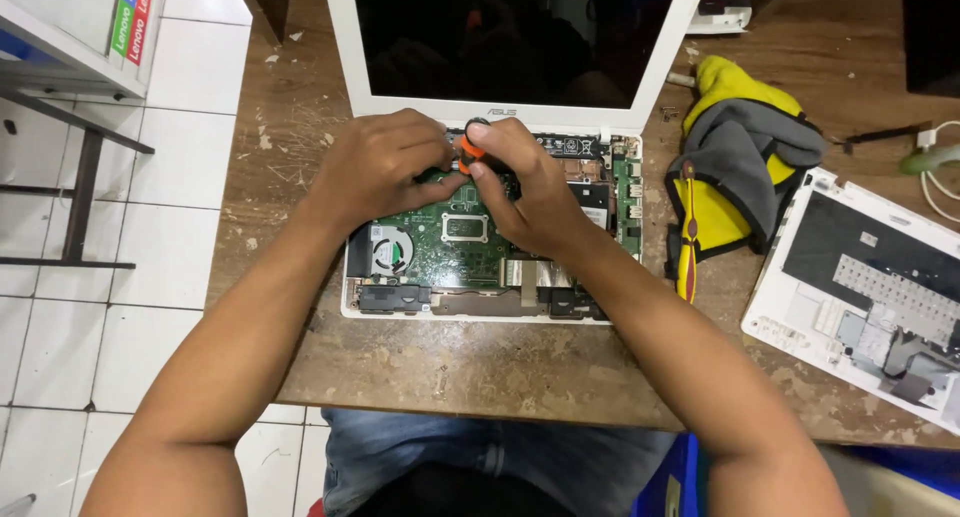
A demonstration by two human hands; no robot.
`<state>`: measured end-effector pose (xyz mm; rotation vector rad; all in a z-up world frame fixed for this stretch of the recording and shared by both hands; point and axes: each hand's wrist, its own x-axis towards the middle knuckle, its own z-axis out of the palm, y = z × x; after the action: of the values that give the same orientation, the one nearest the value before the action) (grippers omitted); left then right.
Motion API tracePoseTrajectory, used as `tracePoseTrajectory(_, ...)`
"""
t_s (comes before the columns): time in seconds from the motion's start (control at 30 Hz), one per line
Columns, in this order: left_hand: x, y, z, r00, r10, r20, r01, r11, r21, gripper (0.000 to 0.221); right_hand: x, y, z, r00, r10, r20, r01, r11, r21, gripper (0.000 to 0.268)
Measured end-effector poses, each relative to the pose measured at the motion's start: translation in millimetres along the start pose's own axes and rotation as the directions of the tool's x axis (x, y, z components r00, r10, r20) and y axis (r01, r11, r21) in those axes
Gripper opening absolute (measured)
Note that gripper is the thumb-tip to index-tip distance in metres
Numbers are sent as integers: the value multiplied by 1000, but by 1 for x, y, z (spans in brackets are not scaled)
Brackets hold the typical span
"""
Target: Disassembling a laptop by unscrewing internal components and removing the battery for inspection or replacement.
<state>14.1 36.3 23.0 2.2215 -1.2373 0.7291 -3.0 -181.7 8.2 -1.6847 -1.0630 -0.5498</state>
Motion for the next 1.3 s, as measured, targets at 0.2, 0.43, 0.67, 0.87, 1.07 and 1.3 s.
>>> tracePoseTrajectory(0.2, 5, 4, -8, 994, -87, 67, 92, 993, -75, 19, -6, 6, -2, 1000, -23, -4, 22, 990, -138, 57)
tracePoseTrajectory(0.43, 7, 8, -5, 987, -142, 71, 149, 984, -102, 22, -2, -2, -3, 998, 48, 42, -50, 998, 26, 54)
tracePoseTrajectory(0.67, 3, 6, 2, 985, -134, 113, 141, 988, -63, 18, 1, -1, -4, 999, -45, 27, 47, 994, -99, 62)
tracePoseTrajectory(0.87, 3, 9, 4, 987, -128, 101, 134, 990, -55, 17, 3, -9, 0, 999, -10, 49, 14, 996, -84, 60)
tracePoseTrajectory(1.07, 1, 8, 9, 987, -134, 84, 137, 990, -41, 16, -2, -5, 0, 1000, 11, 9, -10, 991, -136, 62)
tracePoseTrajectory(1.3, 3, 12, 8, 986, -164, 12, 165, 984, -67, 18, 7, -13, 2, 999, 46, -19, -47, 997, -68, 55)
